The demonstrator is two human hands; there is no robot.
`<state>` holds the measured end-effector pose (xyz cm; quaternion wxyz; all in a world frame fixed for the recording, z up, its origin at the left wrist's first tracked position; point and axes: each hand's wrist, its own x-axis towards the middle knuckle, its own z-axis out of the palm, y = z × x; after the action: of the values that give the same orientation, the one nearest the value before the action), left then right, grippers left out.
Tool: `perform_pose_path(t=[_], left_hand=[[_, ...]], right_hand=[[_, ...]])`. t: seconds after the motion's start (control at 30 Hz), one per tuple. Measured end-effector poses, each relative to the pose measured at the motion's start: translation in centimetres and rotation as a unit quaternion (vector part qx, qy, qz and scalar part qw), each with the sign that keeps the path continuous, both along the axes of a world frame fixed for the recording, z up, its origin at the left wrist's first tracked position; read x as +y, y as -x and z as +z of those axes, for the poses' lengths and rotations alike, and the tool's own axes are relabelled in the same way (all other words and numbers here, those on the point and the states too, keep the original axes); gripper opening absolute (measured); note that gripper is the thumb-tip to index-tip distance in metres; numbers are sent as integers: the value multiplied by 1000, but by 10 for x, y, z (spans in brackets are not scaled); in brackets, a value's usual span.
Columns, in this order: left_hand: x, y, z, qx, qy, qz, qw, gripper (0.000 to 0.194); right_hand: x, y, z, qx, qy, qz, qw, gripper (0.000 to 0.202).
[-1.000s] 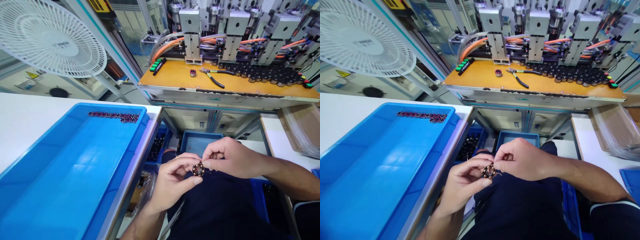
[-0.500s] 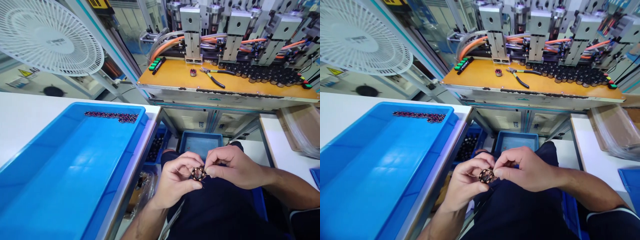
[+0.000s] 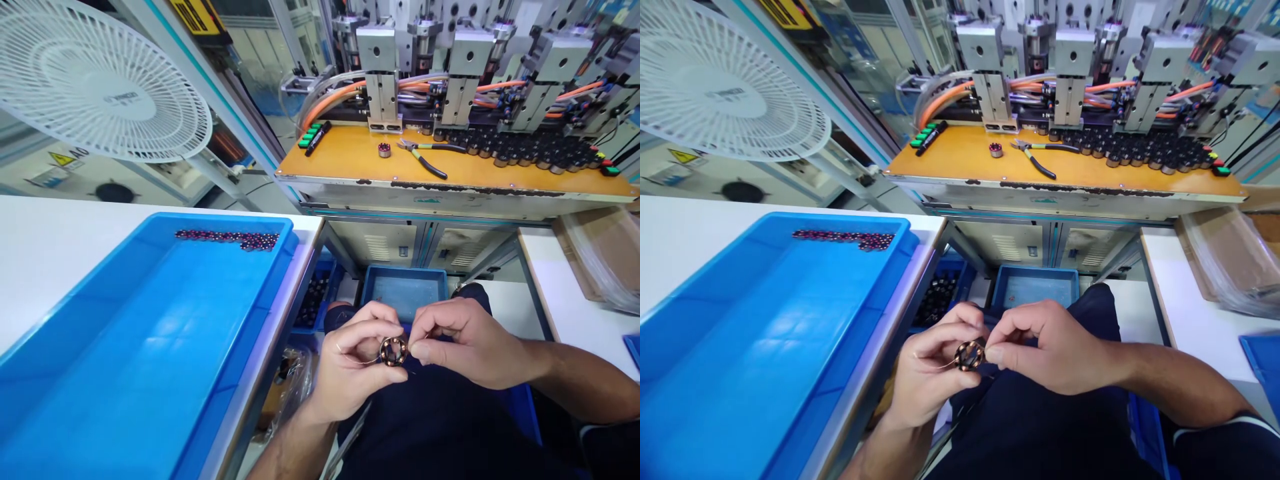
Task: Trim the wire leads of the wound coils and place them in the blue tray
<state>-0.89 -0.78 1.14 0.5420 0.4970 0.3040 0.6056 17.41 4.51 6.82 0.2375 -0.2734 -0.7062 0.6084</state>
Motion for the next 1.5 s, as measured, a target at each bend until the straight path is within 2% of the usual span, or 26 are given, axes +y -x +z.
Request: perform_pose_path(t=[0.1, 0.17, 0.23, 0.3, 0.37, 0.43, 0.47, 0.53, 0.63, 0.73, 0.87, 0.97, 1.07, 1.23, 1.3, 1.37, 1.5], left_hand=[[0, -1, 0, -6, 5, -14, 1000, 35], [0, -1, 1, -15, 10, -24, 1000, 34], [1, -1, 1, -29, 21, -33, 999, 32], [1, -1, 2, -48, 37, -44, 997, 30], [2, -1, 2, -75, 58, -62, 994, 30], [2, -2, 2, -105, 85, -91, 987, 32], [1, -3, 2, -120, 100, -109, 982, 32], [0, -4, 1, -145, 130, -144, 970, 32], [-2, -6, 0, -164, 172, -165, 957, 36], [-3, -7, 0, -164, 200, -159, 953, 40], [-3, -6, 2, -165, 193, -162, 954, 37], [0, -5, 3, -158, 184, -163, 956, 34], [2, -6, 2, -149, 178, -154, 960, 34], [4, -4, 3, -122, 127, -105, 979, 32], [4, -3, 3, -86, 93, -60, 990, 32], [3, -4, 3, -44, 50, -12, 998, 31], [1, -5, 0, 5, -43, 52, 998, 32]], right_hand=[[-2, -1, 0, -10, -25, -2, 1000, 14], [-2, -6, 0, -12, -63, 20, 998, 14], [1, -13, 0, -11, -119, 60, 991, 12], [5, -21, 1, -17, -215, 66, 974, 8], [11, -27, 3, -30, -352, 31, 935, 3], [15, -28, 5, -26, -477, 16, 878, 9], [16, -27, 6, -16, -519, 26, 854, 12], [18, -23, 8, 7, -563, 56, 825, 14], [19, -15, 11, 24, -575, 85, 814, 16], [19, -10, 13, 28, -565, 101, 818, 21], [20, -7, 12, 42, -543, 108, 831, 31], [20, -7, 7, 57, -557, 98, 823, 26], [19, -8, -2, 67, -578, 68, 811, 14], [9, -3, -13, 83, -570, -19, 817, 7], [2, 2, -16, 87, -548, -67, 829, 6], [-5, 7, -19, 86, -502, -110, 854, 7], [-14, 18, -27, 92, -405, -167, 894, 10]])
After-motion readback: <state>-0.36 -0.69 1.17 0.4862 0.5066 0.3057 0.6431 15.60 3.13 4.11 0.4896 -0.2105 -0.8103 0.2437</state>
